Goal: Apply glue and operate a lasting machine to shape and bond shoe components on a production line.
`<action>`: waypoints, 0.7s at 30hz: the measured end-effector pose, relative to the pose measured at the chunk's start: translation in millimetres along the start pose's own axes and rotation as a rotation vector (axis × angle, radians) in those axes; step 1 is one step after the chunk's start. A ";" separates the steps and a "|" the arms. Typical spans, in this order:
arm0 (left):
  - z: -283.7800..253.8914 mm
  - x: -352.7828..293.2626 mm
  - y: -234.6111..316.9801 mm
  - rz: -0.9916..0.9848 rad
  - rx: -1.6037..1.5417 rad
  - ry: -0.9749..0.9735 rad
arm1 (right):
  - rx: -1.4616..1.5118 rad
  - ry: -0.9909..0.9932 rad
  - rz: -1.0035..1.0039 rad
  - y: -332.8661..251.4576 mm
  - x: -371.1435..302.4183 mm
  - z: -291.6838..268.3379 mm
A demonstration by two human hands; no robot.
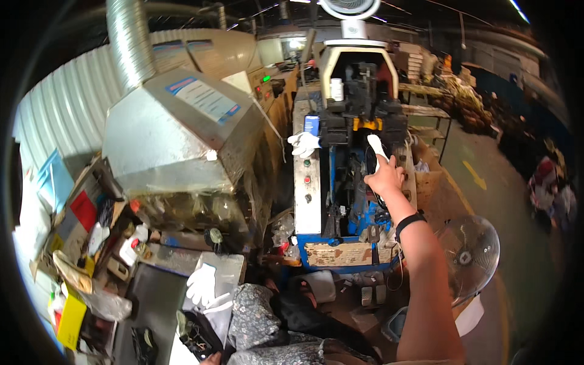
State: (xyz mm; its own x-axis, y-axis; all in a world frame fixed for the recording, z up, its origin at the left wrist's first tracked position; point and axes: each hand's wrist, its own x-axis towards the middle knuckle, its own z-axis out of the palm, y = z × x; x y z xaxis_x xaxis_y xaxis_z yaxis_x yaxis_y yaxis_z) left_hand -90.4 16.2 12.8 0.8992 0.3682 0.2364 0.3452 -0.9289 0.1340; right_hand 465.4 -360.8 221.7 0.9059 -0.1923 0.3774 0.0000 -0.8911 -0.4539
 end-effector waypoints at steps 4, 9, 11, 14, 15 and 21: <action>-41.2 50.9 29.0 -0.157 -0.637 -0.318 | 0.119 0.192 -0.317 -14.2 -46.0 4.3; -30.7 135.1 100.5 -0.244 -1.403 0.001 | 0.835 -0.141 -0.844 -62.3 -186.1 8.0; -23.2 161.2 111.1 -0.195 -1.790 0.118 | 0.913 -0.375 -0.979 -90.9 -252.0 8.9; -34.8 177.8 96.5 -0.641 -2.117 0.431 | 1.077 -0.698 -1.158 -119.9 -310.0 14.5; -48.4 169.7 82.7 -0.766 -2.090 0.265 | 1.219 -0.867 -1.075 -124.9 -312.4 21.4; -78.9 111.2 84.8 -0.122 -0.717 -0.455 | 0.951 -2.214 -0.620 -119.7 -303.2 76.5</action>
State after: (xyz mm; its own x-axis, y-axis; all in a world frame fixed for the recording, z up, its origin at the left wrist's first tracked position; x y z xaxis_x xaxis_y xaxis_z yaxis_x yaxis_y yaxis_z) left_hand 17.7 -18.5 126.4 0.9401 0.2701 -0.2079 0.3310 -0.5782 0.7457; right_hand 223.2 -164.4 99.8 -0.3249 0.9332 -0.1537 -0.1490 -0.2110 -0.9661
